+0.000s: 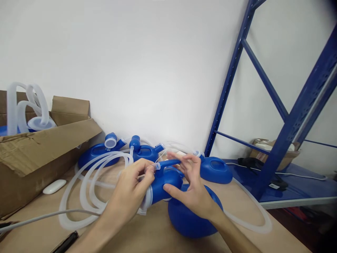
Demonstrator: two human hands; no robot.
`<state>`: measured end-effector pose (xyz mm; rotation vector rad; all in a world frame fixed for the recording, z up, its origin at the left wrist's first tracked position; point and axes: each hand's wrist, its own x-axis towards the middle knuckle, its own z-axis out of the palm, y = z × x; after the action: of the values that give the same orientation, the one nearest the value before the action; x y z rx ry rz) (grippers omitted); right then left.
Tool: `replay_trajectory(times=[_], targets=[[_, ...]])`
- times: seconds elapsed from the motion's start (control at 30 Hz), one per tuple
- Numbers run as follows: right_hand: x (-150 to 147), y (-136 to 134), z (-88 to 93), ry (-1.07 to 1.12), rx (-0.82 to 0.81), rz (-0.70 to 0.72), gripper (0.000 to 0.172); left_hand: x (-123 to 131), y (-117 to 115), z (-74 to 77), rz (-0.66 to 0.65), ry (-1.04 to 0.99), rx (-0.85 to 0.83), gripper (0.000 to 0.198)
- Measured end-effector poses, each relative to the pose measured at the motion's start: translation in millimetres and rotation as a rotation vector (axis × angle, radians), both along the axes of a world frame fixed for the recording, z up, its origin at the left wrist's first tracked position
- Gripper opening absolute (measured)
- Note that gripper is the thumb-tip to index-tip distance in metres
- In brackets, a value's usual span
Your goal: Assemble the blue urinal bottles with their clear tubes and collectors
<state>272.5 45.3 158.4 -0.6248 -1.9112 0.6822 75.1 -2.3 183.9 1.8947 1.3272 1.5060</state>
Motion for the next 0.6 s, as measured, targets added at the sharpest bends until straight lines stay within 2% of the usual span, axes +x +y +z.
replay_trajectory(times=[0.1, 0.2, 0.3, 0.43, 0.5, 0.6], targets=[[1.8, -7.0, 9.0, -0.172, 0.064, -0.01, 0.047, 4.3, 0.0, -4.0, -0.057, 0.058, -0.003, 0.033], [3.2, -9.3, 13.7, -0.235, 0.003, -0.034, 0.044, 6.6, 1.2, -7.7, -0.111, 0.079, -0.06, 0.035], [2.7, -9.8, 13.6, -0.23, -0.078, -0.046, 0.049, 8.1, 1.7, -9.7, -0.154, 0.089, -0.11, 0.038], [-1.3, -10.5, 12.9, -0.143, -0.082, -0.063, 0.032, 10.7, -0.8, -8.5, -0.176, 0.117, -0.11, 0.038], [-3.1, -9.6, 12.3, -0.117, -0.075, -0.09, 0.03, 11.7, -2.5, -6.7, -0.18, 0.129, -0.108, 0.037], [-3.9, -6.8, 9.8, -0.08, -0.06, -0.07, 0.037, 12.3, -4.1, -4.5, -0.179, 0.13, -0.116, 0.036]])
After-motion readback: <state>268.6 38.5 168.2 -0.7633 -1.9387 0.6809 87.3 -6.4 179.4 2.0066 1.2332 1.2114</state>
